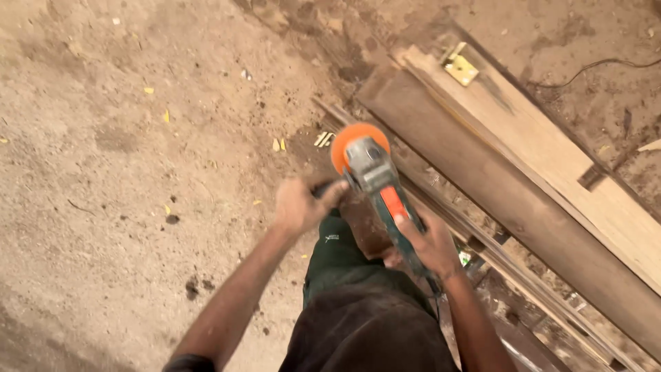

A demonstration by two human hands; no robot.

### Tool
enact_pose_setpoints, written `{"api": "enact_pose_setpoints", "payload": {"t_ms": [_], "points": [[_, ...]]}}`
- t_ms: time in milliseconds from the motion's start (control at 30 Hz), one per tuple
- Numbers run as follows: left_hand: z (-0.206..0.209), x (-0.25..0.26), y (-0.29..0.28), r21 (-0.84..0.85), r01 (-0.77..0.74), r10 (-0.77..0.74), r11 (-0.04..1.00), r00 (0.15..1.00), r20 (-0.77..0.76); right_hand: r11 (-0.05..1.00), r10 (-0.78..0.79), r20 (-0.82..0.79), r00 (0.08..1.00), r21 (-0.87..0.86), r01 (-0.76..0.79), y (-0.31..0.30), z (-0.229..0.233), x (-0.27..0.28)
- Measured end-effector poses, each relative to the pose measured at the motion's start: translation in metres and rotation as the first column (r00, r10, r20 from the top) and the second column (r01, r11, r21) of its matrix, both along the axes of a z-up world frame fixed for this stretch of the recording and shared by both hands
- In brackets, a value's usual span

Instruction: Smooth long wooden beams using an angle grinder equipped with a sanding disc.

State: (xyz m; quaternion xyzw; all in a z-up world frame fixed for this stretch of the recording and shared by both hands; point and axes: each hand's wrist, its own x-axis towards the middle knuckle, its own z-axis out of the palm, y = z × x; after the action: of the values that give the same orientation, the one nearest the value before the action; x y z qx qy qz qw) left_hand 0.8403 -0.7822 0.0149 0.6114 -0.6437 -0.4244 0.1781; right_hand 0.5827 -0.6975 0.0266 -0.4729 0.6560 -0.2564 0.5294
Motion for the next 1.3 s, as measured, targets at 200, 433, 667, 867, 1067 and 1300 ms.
{"api": "enact_pose_setpoints", "payload": {"t_ms": [200, 433, 667, 867, 1067, 1300], "points": [[-0.008, 0.051, -0.043, 0.148, -0.147, 0.149, 0.978, 0.989, -0.001, 0.995, 0.101, 0.009, 0.995, -0.024, -0.101, -0.072, -0.001, 0.045], [-0.009, 0.058, -0.044, 0.253, -0.086, 0.080, 0.964, 0.996, 0.034, 0.986, 0.063, -0.007, 0.998, 0.158, -0.061, -0.068, 0.008, 0.053], [-0.011, 0.021, -0.014, 0.128, 0.044, -0.034, 0.991, 0.996, -0.080, 0.987, 0.030, -0.196, 0.980, 0.161, 0.002, -0.002, 0.002, 0.009], [-0.010, -0.010, 0.013, 0.167, 0.171, -0.146, 0.971, 0.977, -0.153, 0.980, -0.021, -0.226, 0.974, 0.188, 0.065, 0.069, -0.006, -0.033], [0.005, 0.015, -0.021, 0.244, 0.130, -0.131, 0.961, 0.991, -0.013, 0.989, -0.011, -0.148, 0.989, 0.143, 0.032, 0.025, -0.012, 0.008], [0.002, 0.011, -0.025, 0.224, 0.135, -0.125, 0.965, 0.990, -0.057, 0.998, -0.051, -0.062, 0.997, 0.018, 0.052, 0.016, 0.008, 0.021]]}}
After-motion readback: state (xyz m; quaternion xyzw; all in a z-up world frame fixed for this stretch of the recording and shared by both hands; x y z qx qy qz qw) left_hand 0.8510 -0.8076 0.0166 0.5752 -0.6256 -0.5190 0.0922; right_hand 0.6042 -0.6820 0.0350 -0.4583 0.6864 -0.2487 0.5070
